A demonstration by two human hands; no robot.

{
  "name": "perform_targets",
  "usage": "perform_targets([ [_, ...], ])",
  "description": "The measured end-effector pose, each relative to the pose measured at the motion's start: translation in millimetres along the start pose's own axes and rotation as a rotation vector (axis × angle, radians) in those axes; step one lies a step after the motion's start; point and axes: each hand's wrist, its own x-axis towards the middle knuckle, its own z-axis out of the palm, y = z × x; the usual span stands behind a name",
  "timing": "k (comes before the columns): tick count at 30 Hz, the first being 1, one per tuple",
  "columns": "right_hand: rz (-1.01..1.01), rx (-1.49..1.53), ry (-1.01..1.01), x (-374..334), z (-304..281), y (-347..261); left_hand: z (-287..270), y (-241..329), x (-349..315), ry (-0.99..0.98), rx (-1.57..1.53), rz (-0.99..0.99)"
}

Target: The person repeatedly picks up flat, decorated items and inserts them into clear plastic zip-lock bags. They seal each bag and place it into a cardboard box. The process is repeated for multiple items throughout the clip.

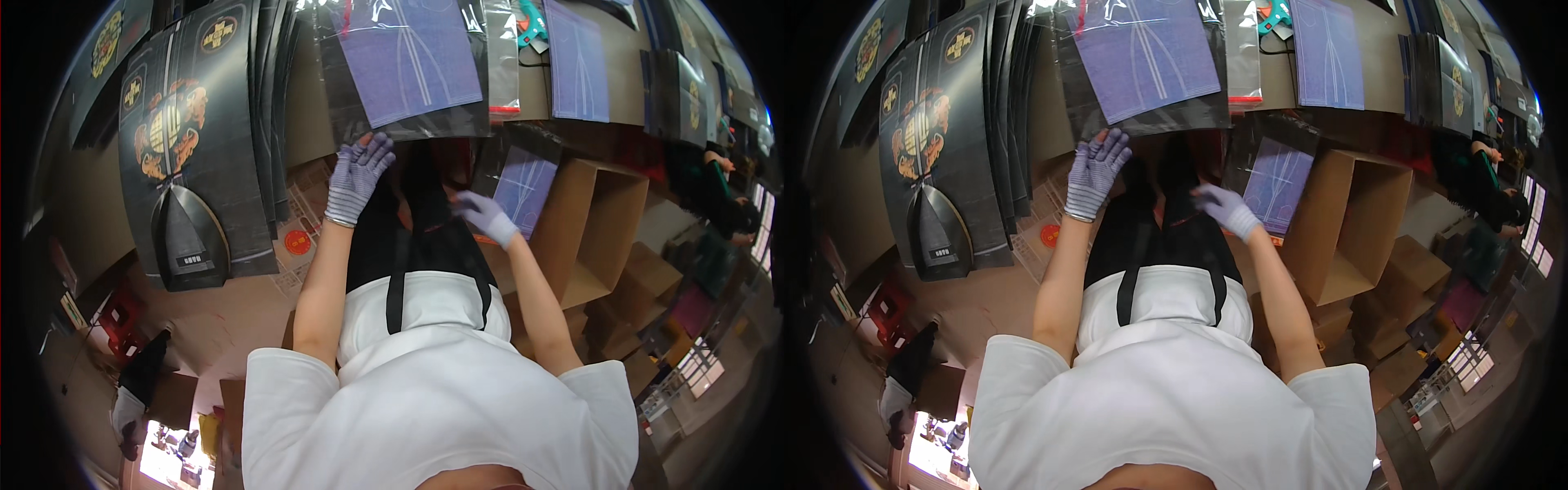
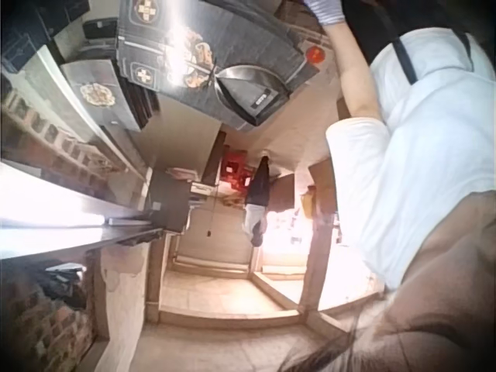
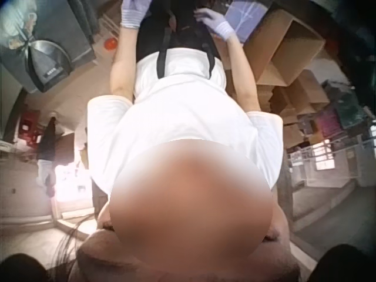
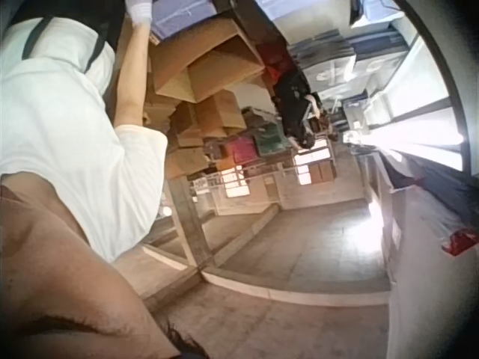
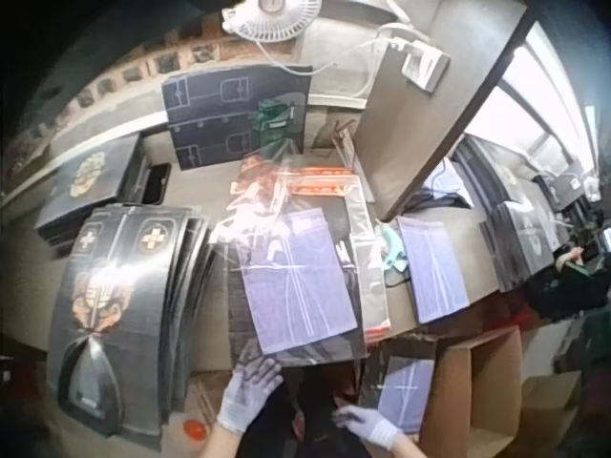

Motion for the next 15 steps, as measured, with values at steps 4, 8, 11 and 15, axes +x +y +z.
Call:
perform_targets([
  [4,-0.097,0.42,-0.003,90,-13,-63,30,10,9,-0.03,-0.129,0.113],
  [8,0.256,0.284,0.227,118,-106,-84,26,35,17,0.058,-0.072,0.3],
  [11,0.054,0.305,0.46,130,-152,-106,25,34,18,0.071,0.069,0.385],
  [15,0.006,-0.403,0.538,194,-161,-152,29,33,22,0.092,0.125,0.371],
])
